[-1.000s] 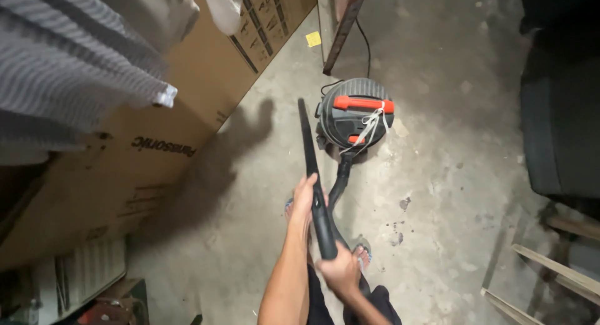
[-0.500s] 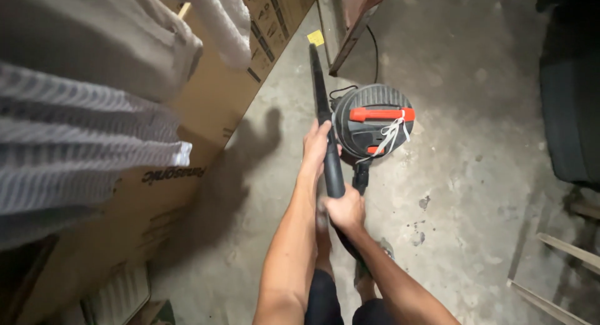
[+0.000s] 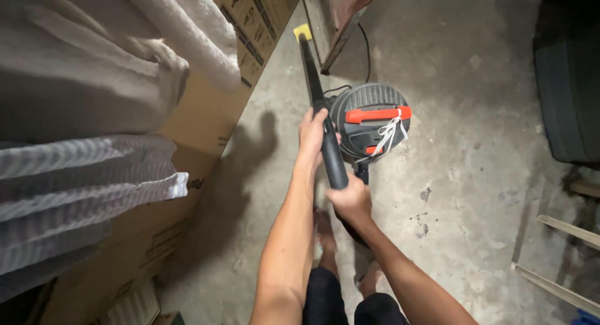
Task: Vacuuming a concrete floor in a storage area or garage using a wet/dry vacuum cleaner.
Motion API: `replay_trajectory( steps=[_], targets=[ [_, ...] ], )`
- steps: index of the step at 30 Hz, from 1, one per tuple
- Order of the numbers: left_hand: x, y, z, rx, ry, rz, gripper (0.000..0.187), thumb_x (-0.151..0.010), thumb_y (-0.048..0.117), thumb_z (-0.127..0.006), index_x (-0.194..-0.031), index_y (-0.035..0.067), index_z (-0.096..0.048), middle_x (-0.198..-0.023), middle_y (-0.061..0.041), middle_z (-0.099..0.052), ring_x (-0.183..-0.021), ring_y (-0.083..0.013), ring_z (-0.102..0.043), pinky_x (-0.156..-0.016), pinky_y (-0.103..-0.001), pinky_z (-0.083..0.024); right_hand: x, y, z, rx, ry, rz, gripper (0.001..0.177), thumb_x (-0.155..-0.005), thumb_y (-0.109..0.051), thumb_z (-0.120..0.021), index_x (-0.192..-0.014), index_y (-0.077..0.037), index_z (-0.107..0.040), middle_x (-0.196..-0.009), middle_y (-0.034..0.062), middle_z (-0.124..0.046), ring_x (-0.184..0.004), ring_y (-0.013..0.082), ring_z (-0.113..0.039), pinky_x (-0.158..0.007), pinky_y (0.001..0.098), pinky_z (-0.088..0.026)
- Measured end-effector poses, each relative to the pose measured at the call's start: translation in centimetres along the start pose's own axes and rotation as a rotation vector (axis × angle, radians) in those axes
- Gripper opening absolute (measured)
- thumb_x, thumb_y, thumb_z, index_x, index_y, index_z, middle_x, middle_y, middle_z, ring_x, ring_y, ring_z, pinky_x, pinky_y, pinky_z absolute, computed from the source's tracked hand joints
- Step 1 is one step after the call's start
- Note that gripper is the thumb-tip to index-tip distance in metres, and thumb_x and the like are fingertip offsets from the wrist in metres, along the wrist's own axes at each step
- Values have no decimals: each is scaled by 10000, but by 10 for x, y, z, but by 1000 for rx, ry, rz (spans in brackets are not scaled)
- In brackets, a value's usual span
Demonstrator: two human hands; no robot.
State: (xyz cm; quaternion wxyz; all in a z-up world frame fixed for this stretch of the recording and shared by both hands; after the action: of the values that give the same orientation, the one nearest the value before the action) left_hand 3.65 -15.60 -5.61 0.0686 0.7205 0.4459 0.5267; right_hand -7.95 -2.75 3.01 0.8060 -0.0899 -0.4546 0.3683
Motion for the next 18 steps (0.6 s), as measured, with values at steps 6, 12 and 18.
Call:
replay_trajectory(
  steps=[6,12,18],
  targets=[
    [-7,-49,12,96,7,64,235,-996,210,-604,-1143,45,-526,-693,-110,-563,-471,-223,-590,-411,-357,-525,47,42,28,23,2,73,458,-624,-240,-765,-1048,-75,-713,-818,180,-742,-784,329,-744,-728,428,-562],
    [11,-85,18,135,108,154,244,-980,219,-625,-1152,80,-524,-745,-96,-565,-513,-206,-602,-443,-355,-552,100,134,51,110,-24,107,504,-621,-283,-828,-1082,-102,-730,-813,168,-756,-770,302,-752,-718,407,-576],
    [52,-122,20,71,195,192,260,-980,236,-595,-1176,100,-493,-728,-96,-535,-456,-243,-569,-398,-382,-509,130,256,77,72,-39,321,573,-581,-278,-870,-1100,-90,-719,-820,133,-756,-741,239,-751,-706,369,-574]
  ],
)
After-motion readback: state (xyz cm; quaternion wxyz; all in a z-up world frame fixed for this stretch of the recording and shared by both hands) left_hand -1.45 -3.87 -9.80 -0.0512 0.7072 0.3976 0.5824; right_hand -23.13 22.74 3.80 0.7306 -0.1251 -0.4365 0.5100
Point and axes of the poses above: each hand's wrist, its own x-axis away from the middle knuckle, its own z-axis out of the back of the hand, y = z × x, the point moved 10 cm from there along -x, towards the middle knuckle
